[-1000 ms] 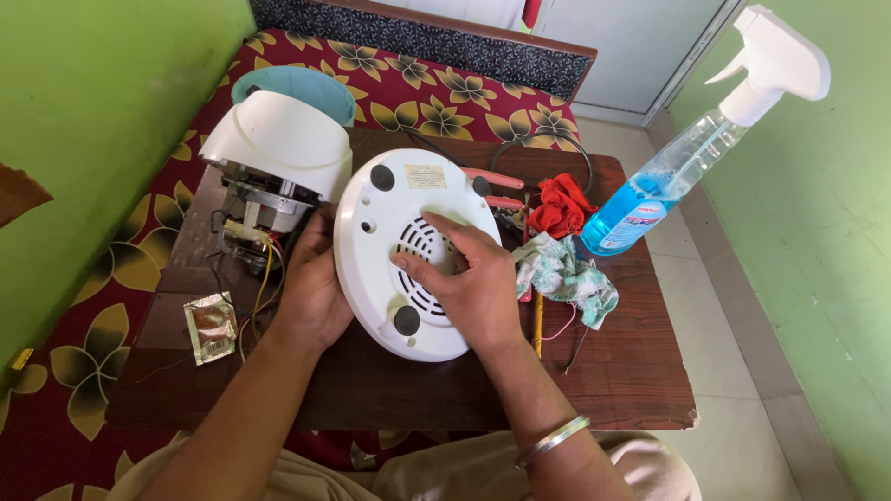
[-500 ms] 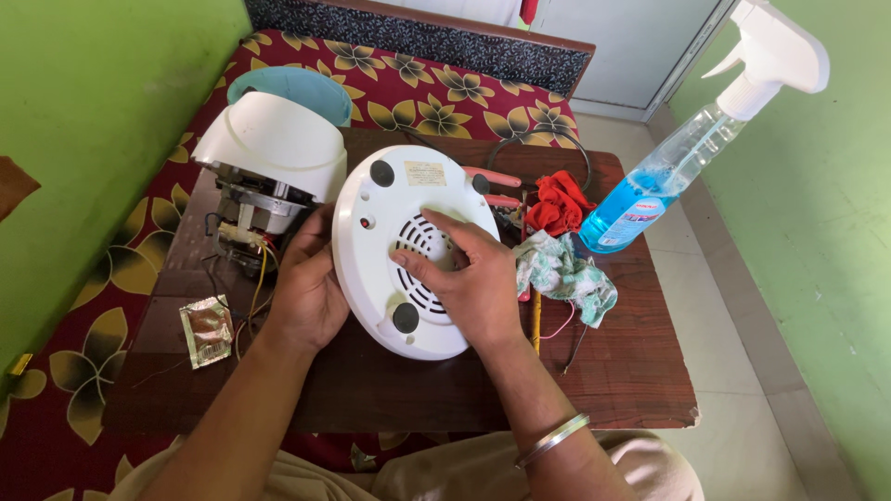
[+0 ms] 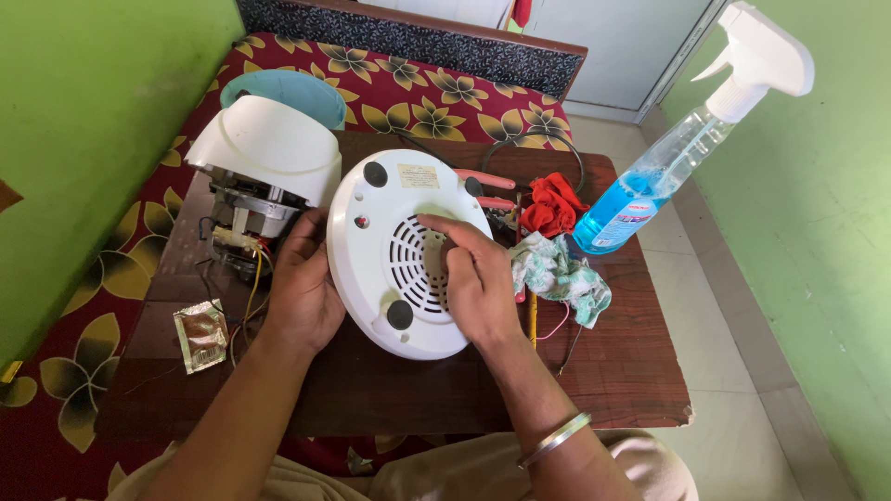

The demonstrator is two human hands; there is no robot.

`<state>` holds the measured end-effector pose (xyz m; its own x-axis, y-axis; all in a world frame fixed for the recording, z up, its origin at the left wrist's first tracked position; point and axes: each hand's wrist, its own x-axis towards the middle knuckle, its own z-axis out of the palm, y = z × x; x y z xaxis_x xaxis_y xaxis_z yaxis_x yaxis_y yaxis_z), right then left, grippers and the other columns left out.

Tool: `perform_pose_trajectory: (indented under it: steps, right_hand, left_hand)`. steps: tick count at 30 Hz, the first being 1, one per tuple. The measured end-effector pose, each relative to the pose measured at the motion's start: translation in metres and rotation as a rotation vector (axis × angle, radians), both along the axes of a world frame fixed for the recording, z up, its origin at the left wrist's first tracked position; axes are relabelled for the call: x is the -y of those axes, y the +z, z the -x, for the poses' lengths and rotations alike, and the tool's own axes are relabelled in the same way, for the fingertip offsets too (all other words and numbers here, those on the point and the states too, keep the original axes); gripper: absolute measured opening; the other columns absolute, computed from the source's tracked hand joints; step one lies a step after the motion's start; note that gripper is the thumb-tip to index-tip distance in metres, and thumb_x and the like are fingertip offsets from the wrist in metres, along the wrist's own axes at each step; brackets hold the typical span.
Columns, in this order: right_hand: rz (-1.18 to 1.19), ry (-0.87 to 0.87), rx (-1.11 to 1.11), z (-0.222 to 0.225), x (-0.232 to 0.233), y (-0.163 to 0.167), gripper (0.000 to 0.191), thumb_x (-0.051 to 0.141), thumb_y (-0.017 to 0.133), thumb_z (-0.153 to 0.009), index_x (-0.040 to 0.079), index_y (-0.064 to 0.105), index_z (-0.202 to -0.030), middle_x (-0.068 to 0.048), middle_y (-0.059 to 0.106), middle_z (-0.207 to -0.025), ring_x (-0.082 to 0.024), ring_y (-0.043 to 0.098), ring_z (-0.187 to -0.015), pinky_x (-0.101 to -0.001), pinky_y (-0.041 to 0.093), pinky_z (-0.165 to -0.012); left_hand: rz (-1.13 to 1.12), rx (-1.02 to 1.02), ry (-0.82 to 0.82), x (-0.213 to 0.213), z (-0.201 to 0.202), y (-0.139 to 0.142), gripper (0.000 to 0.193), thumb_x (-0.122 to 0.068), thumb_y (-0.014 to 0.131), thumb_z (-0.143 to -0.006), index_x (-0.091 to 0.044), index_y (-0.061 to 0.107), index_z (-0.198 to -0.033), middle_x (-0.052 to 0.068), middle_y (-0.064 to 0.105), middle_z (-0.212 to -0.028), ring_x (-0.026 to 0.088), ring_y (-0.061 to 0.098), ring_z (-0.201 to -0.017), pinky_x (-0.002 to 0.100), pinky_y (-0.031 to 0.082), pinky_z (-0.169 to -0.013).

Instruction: The person wipes the disassembled base of a mixer grinder with a cloth, uses pliers to work on a small component, presses rubber feet onto the base, and fits the light blue housing back onto the motor unit at the end.

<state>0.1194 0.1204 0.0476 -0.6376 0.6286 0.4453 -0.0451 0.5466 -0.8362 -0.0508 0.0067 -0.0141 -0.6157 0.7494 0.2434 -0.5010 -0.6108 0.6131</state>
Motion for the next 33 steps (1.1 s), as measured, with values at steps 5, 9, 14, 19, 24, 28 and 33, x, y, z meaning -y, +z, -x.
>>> perform_pose_trajectory:
  steps: [5,9,14,19,24,28,33]
  right_hand:
    - [0.014,0.027,-0.040,0.001,-0.009,-0.006,0.055,-0.004,0.035,-0.091,0.006,0.071,-0.130,-0.003,0.060,-0.085,-0.008,0.053,-0.072,-0.0224,0.048,-0.069]
    - [-0.018,0.055,-0.136,0.006,-0.015,-0.005,0.039,-0.008,0.040,-0.098,0.005,0.066,-0.124,-0.006,0.052,-0.108,-0.010,0.060,-0.081,-0.0263,0.051,-0.076]
    - [0.167,0.057,-0.248,0.017,-0.015,0.007,0.017,-0.005,0.049,-0.102,0.007,0.047,-0.113,-0.004,0.053,-0.106,-0.010,0.075,-0.093,-0.0278,0.063,-0.083]
    - [0.165,0.118,-0.008,0.021,-0.012,0.038,0.009,0.003,0.073,-0.092,0.000,0.070,-0.100,-0.005,0.075,-0.091,-0.009,0.072,-0.085,-0.0243,0.059,-0.080]
    - [0.067,0.169,0.088,0.031,-0.007,0.062,0.013,0.006,0.074,-0.091,0.004,0.080,-0.103,-0.002,0.075,-0.091,-0.006,0.069,-0.083,-0.0223,0.056,-0.077]
    - [0.034,0.251,0.111,0.038,-0.005,0.065,0.014,0.005,0.069,-0.094,0.004,0.080,-0.103,-0.003,0.072,-0.099,-0.009,0.068,-0.083,-0.0255,0.056,-0.074]
    - [-0.206,0.160,0.154,0.040,-0.003,0.065,0.016,0.006,0.072,-0.089,0.005,0.080,-0.103,-0.006,0.077,-0.096,-0.013,0.074,-0.085,-0.0269,0.058,-0.077]
  left_hand:
    - [-0.011,0.008,0.014,-0.002,0.002,-0.001,0.030,-0.003,0.060,-0.102,-0.002,0.053,-0.132,0.012,0.066,-0.123,0.018,0.068,-0.109,0.033,0.057,-0.095]
    - [0.001,-0.007,0.028,-0.003,0.002,0.000,0.031,-0.003,0.062,-0.102,-0.001,0.053,-0.132,0.011,0.066,-0.122,0.018,0.068,-0.108,0.033,0.058,-0.095]
    - [0.002,0.011,0.024,-0.003,0.002,0.002,0.031,-0.003,0.062,-0.100,-0.003,0.053,-0.129,0.011,0.068,-0.119,0.018,0.070,-0.103,0.032,0.059,-0.090]
    - [0.041,-0.005,0.039,-0.004,0.001,0.003,0.027,-0.004,0.062,-0.101,-0.002,0.053,-0.127,0.012,0.068,-0.117,0.017,0.071,-0.100,0.031,0.060,-0.087]
    - [0.015,-0.009,0.023,-0.005,0.000,0.004,0.025,-0.004,0.062,-0.102,-0.003,0.054,-0.126,0.010,0.068,-0.115,0.016,0.070,-0.098,0.030,0.059,-0.084]
    - [0.031,-0.018,0.022,-0.005,0.000,0.004,0.024,-0.004,0.062,-0.101,-0.003,0.055,-0.124,0.009,0.067,-0.113,0.015,0.070,-0.097,0.029,0.059,-0.083]
    - [0.025,-0.022,0.018,-0.005,0.001,0.004,0.025,-0.002,0.062,-0.101,-0.002,0.055,-0.125,0.010,0.067,-0.114,0.015,0.069,-0.099,0.029,0.059,-0.086]
